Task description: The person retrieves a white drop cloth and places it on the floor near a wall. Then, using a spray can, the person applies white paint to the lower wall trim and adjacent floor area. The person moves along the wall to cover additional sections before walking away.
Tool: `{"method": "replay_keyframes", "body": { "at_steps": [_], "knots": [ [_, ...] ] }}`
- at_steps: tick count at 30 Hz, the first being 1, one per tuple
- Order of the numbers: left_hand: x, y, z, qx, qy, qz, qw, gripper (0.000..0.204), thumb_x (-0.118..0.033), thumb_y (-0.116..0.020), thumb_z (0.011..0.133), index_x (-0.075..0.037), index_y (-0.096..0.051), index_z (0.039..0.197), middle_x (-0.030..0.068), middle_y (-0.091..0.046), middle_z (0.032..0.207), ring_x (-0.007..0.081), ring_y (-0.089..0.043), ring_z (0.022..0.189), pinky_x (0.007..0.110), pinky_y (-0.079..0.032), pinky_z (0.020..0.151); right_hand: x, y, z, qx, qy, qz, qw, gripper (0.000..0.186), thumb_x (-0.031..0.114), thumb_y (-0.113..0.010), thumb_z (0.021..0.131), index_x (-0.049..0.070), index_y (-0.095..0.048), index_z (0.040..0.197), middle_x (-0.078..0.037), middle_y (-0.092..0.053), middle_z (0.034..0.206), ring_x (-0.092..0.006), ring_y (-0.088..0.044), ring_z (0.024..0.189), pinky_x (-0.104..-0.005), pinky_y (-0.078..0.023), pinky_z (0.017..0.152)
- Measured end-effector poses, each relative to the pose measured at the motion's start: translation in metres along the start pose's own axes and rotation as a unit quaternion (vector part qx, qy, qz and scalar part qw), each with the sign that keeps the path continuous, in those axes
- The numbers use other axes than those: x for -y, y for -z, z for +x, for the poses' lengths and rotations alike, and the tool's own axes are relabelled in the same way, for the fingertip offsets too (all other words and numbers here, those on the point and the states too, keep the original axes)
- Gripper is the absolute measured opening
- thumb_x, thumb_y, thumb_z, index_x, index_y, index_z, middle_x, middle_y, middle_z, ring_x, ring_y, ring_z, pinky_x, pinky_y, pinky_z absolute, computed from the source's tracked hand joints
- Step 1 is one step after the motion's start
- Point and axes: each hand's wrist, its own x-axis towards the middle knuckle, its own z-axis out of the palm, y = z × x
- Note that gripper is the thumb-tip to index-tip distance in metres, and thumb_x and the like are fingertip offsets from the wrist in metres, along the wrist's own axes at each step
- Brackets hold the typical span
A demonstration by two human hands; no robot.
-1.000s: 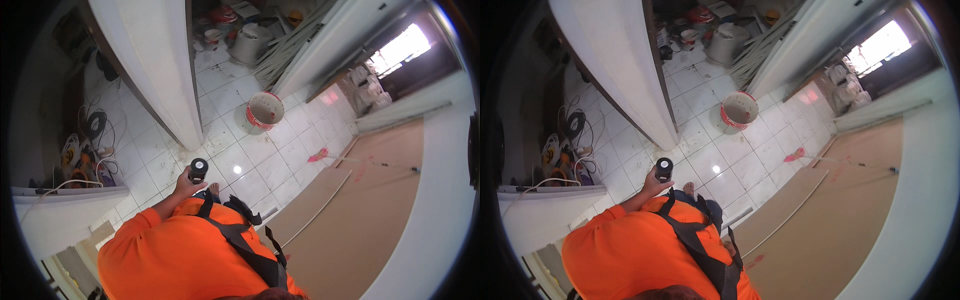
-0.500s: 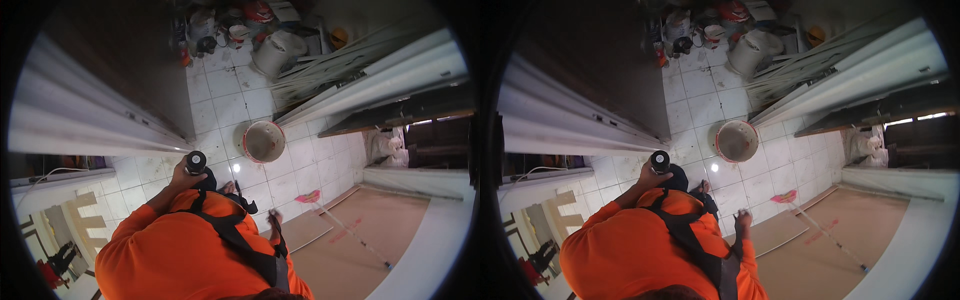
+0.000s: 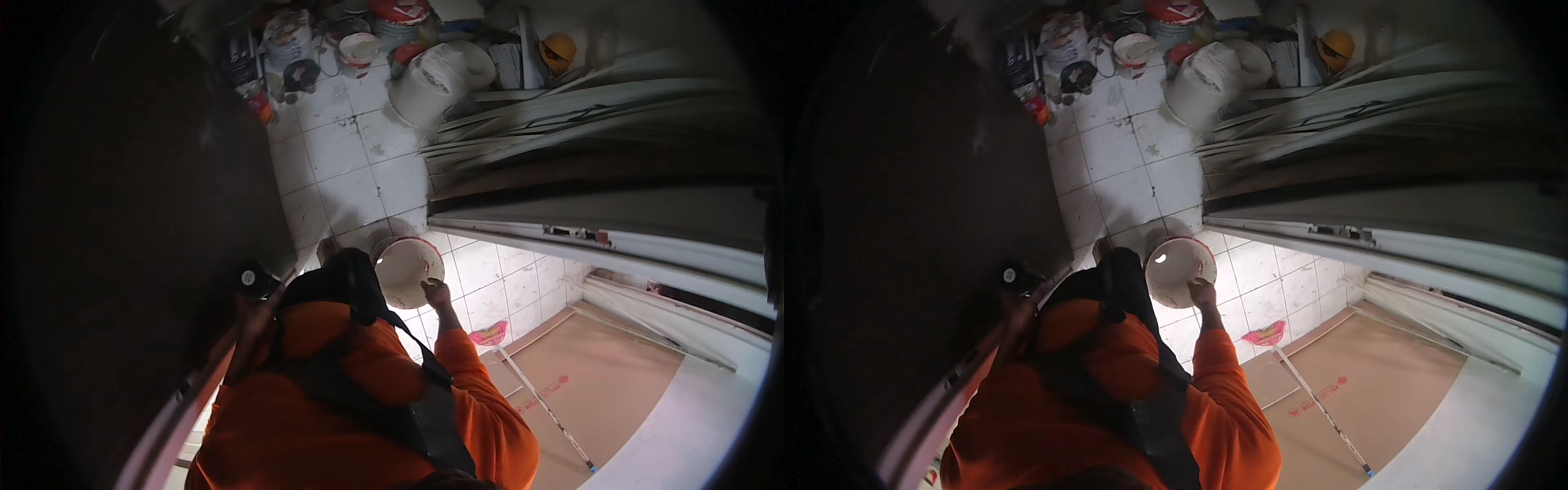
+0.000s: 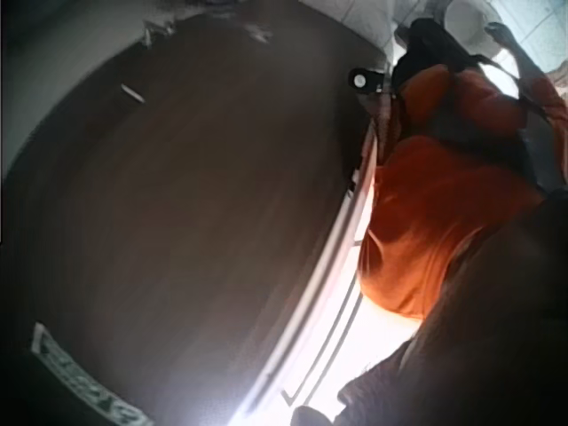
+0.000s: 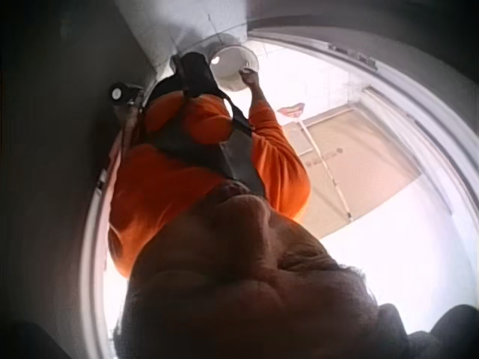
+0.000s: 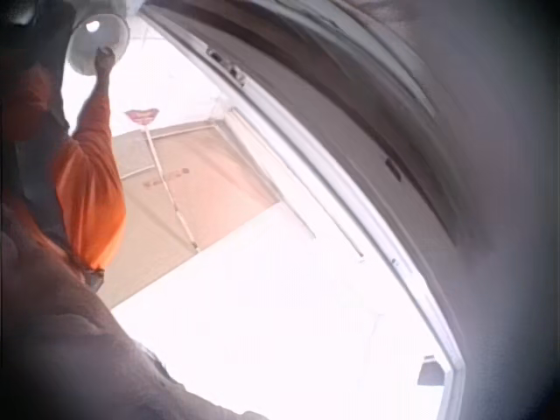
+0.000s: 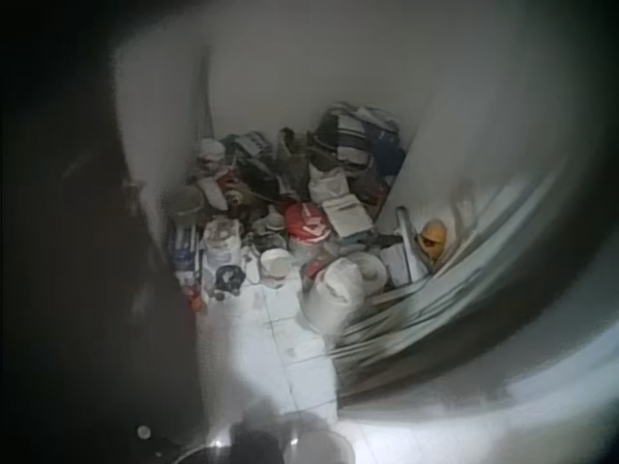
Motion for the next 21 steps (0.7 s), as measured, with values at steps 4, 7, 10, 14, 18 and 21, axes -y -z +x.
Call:
{"method": "replay_keyframes", "body": {
  "at_steps": [4, 7, 10, 14, 18, 21],
  "knots": [
    [-0.008, 0.006, 0.066, -0.031, 0.021, -0.346, 0.938, 0.055, -0.01, -0.085, 0.082, -0.004, -0.06, 0.131, 0.0053, -0.071, 0.106, 0.0211, -0.066, 0.099, 0.036, -0.052, 0.092, 0.075, -0.002, 0.057, 0.033, -0.08, 0.068, 0.994, 0.057, 0.05, -0.071, 0.092, 0.006, -0.07, 0.129, -0.023, -0.076, 0.103, -0.0314, -0.074, 0.099, -0.0402, -0.057, 0.088],
    [-0.038, -0.012, 0.117, -0.012, -0.017, -0.237, 0.971, 0.053, -0.01, -0.086, 0.08, -0.004, -0.061, 0.126, 0.0053, -0.069, 0.107, 0.0202, -0.066, 0.099, 0.035, -0.053, 0.089, 0.089, 0.029, 0.123, 0.03, -0.087, 0.048, 0.995, 0.059, 0.052, -0.069, 0.091, 0.006, -0.069, 0.129, -0.023, -0.074, 0.113, -0.0342, -0.071, 0.111, -0.042, -0.054, 0.098],
    [-0.113, -0.039, 0.155, 0.005, -0.03, -0.122, 0.992, 0.05, -0.009, -0.087, 0.079, -0.004, -0.063, 0.123, 0.0047, -0.069, 0.107, 0.0195, -0.066, 0.098, 0.035, -0.054, 0.087, 0.108, 0.074, 0.19, 0.034, -0.128, 0.052, 0.99, 0.055, 0.051, -0.067, 0.093, 0.008, -0.07, 0.127, -0.023, -0.073, 0.117, -0.0356, -0.07, 0.112, -0.0405, -0.053, 0.1],
    [-0.202, -0.071, 0.228, 0.041, -0.08, -0.074, 0.993, 0.047, -0.009, -0.088, 0.078, -0.005, -0.064, 0.119, 0.004, -0.068, 0.107, 0.0186, -0.066, 0.097, 0.034, -0.055, 0.084, 0.168, 0.14, 0.261, -0.006, -0.054, 0.057, 0.997, 0.055, 0.047, -0.058, 0.098, 0.003, -0.067, 0.129, -0.023, -0.067, 0.131, -0.0336, -0.064, 0.123, -0.0378, -0.048, 0.108],
    [-0.259, -0.107, 0.289, 0.038, -0.093, -0.015, 0.995, 0.049, -0.011, -0.088, 0.076, -0.004, -0.064, 0.118, 0.0053, -0.069, 0.108, 0.0177, -0.068, 0.098, 0.035, -0.055, 0.086, 0.169, 0.171, 0.3, -0.045, -0.09, 0.094, 0.991, 0.053, 0.048, -0.057, 0.099, 0.005, -0.068, 0.127, -0.021, -0.068, 0.13, -0.0347, -0.064, 0.122, -0.0389, -0.048, 0.108],
    [-0.28, -0.13, 0.333, 0.043, -0.116, 0.013, 0.992, 0.05, -0.014, -0.089, 0.074, -0.003, -0.065, 0.117, 0.0064, -0.071, 0.107, 0.0179, -0.069, 0.097, 0.035, -0.055, 0.088, 0.115, 0.157, 0.304, -0.079, -0.032, -0.002, 0.996, 0.053, 0.051, -0.058, 0.097, 0.006, -0.071, 0.121, -0.021, -0.07, 0.125, -0.0362, -0.065, 0.119, -0.042, -0.05, 0.105]
  ]
}}
